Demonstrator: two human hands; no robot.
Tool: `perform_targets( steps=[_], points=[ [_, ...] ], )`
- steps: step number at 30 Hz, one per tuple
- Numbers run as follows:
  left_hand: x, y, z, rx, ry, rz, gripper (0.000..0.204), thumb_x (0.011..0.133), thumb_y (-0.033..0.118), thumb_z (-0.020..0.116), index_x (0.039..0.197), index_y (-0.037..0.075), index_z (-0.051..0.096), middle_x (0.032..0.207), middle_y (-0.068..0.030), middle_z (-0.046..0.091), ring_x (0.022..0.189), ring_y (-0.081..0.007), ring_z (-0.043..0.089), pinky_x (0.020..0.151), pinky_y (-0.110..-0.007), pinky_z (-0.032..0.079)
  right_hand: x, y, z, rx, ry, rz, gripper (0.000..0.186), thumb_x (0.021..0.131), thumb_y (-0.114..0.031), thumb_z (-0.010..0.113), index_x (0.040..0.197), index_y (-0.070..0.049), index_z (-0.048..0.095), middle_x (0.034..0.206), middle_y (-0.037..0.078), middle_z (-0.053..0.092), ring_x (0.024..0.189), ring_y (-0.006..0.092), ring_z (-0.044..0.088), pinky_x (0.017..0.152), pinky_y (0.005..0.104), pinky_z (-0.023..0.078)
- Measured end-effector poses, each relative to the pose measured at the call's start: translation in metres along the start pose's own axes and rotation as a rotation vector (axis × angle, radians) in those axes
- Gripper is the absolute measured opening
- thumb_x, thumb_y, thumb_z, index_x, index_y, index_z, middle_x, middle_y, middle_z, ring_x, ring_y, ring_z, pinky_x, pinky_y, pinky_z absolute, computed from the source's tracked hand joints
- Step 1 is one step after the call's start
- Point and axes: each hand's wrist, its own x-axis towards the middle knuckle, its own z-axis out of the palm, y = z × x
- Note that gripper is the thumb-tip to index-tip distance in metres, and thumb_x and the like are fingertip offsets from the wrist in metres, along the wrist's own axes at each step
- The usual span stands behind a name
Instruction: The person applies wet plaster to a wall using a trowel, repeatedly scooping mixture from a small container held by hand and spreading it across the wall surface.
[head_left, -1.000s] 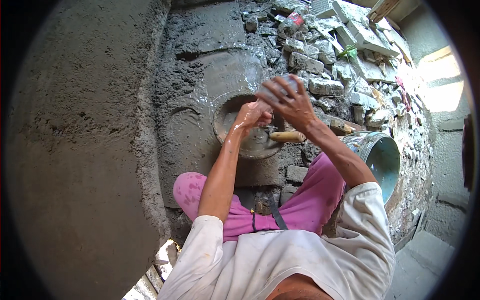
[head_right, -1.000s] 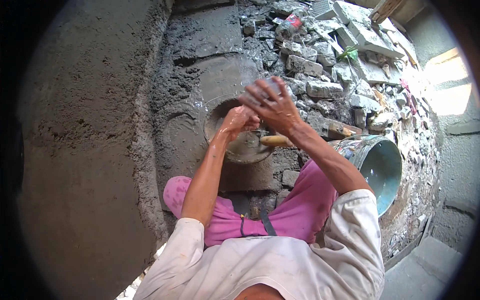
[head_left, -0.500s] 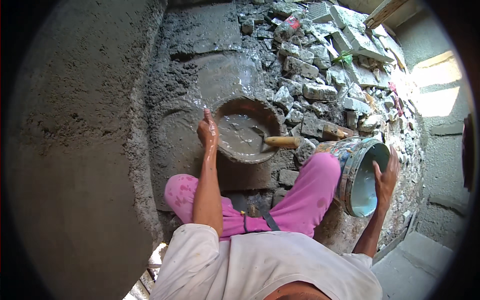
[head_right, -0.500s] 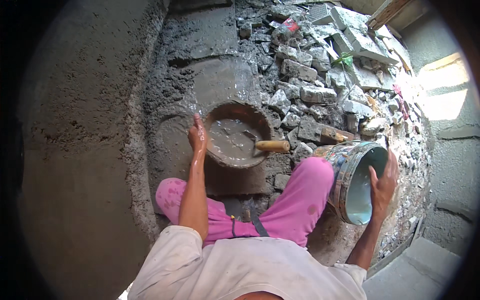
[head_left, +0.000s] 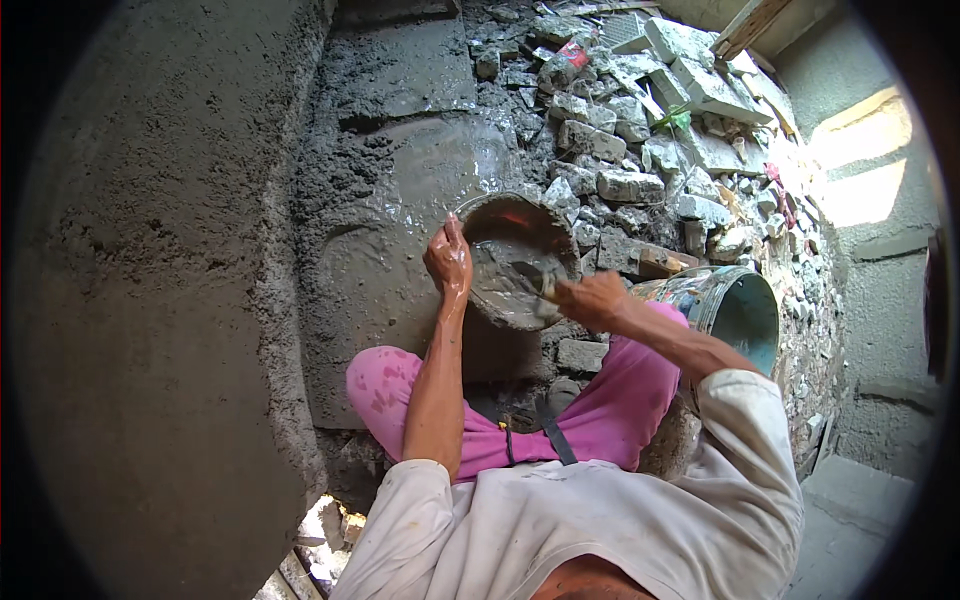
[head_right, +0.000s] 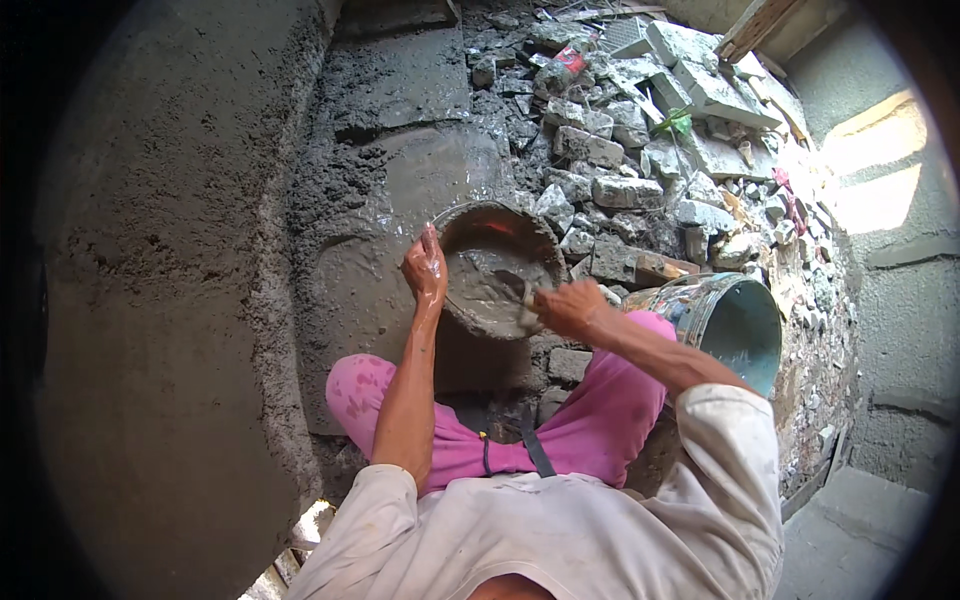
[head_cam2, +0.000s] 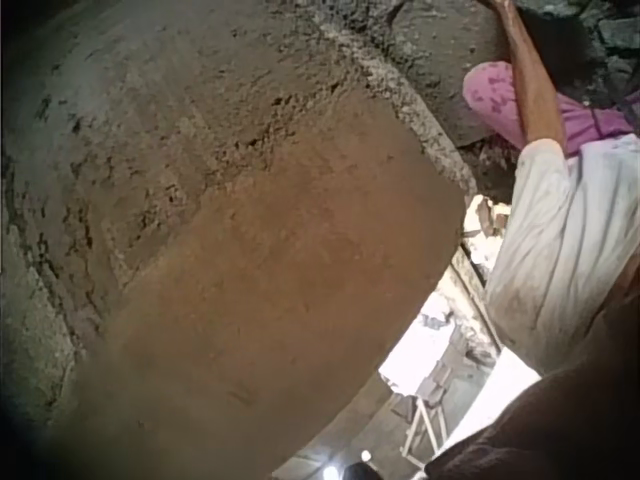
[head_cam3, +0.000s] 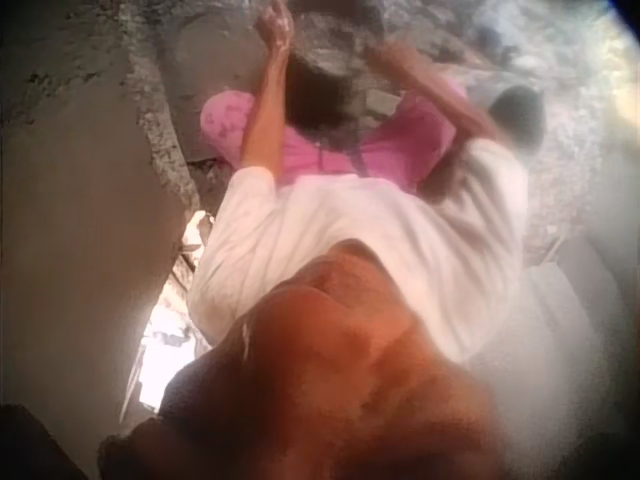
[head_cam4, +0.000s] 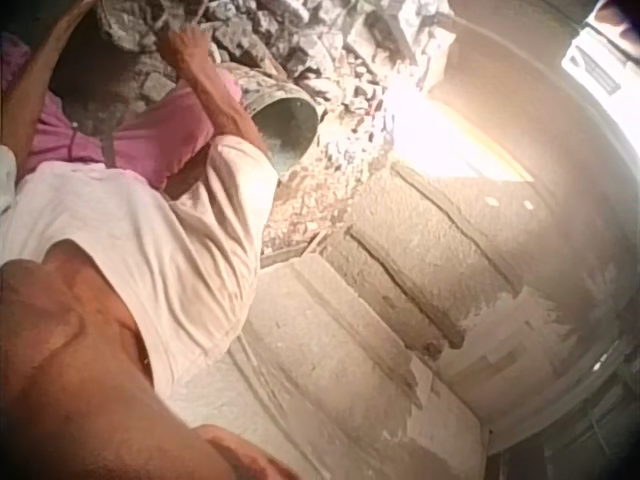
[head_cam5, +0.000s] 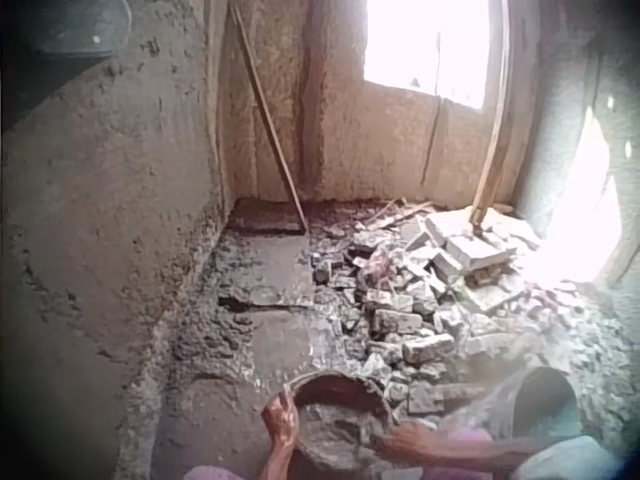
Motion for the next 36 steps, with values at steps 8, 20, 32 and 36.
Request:
perform_targets(
  steps=[8, 20, 32, 36],
  points=[
    [-0.002, 0.014, 0.008, -0.035, -0.111, 0.093, 0.054, 0.099, 0.046, 0.046, 0.089, -0.001, 0.068, 0.077, -0.0276, 0.062, 0.077, -0.0487, 0.059, 0.066, -0.048, 0.046, -0.007, 0.026, -0.037, -0.482, 0.463, -0.084, 0.016, 0.094, -0.017, 0.050, 0.108, -0.012, 0.054, 0.081, 0.010, 0.062, 0.078, 0.0246, 0.065, 0.064, 0.0387, 0.048],
    [0.001, -0.012, 0.004, -0.101, 0.080, -0.024, 0.054, 0.099, 0.045, 0.047, 0.088, -0.003, 0.069, 0.074, -0.0271, 0.062, 0.068, -0.0461, 0.057, 0.062, -0.048, 0.044, 0.013, -0.034, 0.036, 1.251, -0.248, 0.198, 0.029, 0.095, -0.035, 0.055, 0.092, -0.006, 0.057, 0.063, 0.005, 0.054, 0.050, 0.0132, 0.053, 0.044, 0.0315, 0.044],
    [0.008, -0.035, -0.007, -0.067, 0.084, -0.069, 0.060, 0.100, 0.047, 0.044, 0.079, -0.005, 0.064, 0.067, -0.0286, 0.055, 0.060, -0.0470, 0.047, 0.058, -0.049, 0.040, -0.021, -0.011, 0.001, 0.276, 0.299, 0.112, 0.027, 0.096, -0.033, 0.054, 0.115, -0.015, 0.050, 0.080, 0.019, 0.064, 0.071, 0.0380, 0.066, 0.060, 0.0513, 0.047],
    [0.001, -0.025, 0.004, -0.078, 0.071, -0.021, 0.060, 0.100, 0.047, 0.044, 0.081, -0.006, 0.066, 0.068, -0.0282, 0.059, 0.063, -0.0467, 0.054, 0.060, -0.049, 0.043, 0.028, -0.024, 0.029, 0.194, 0.221, 0.218, 0.025, 0.093, -0.031, 0.055, 0.113, -0.017, 0.048, 0.090, 0.019, 0.066, 0.078, 0.0389, 0.067, 0.063, 0.0510, 0.049]
  ],
)
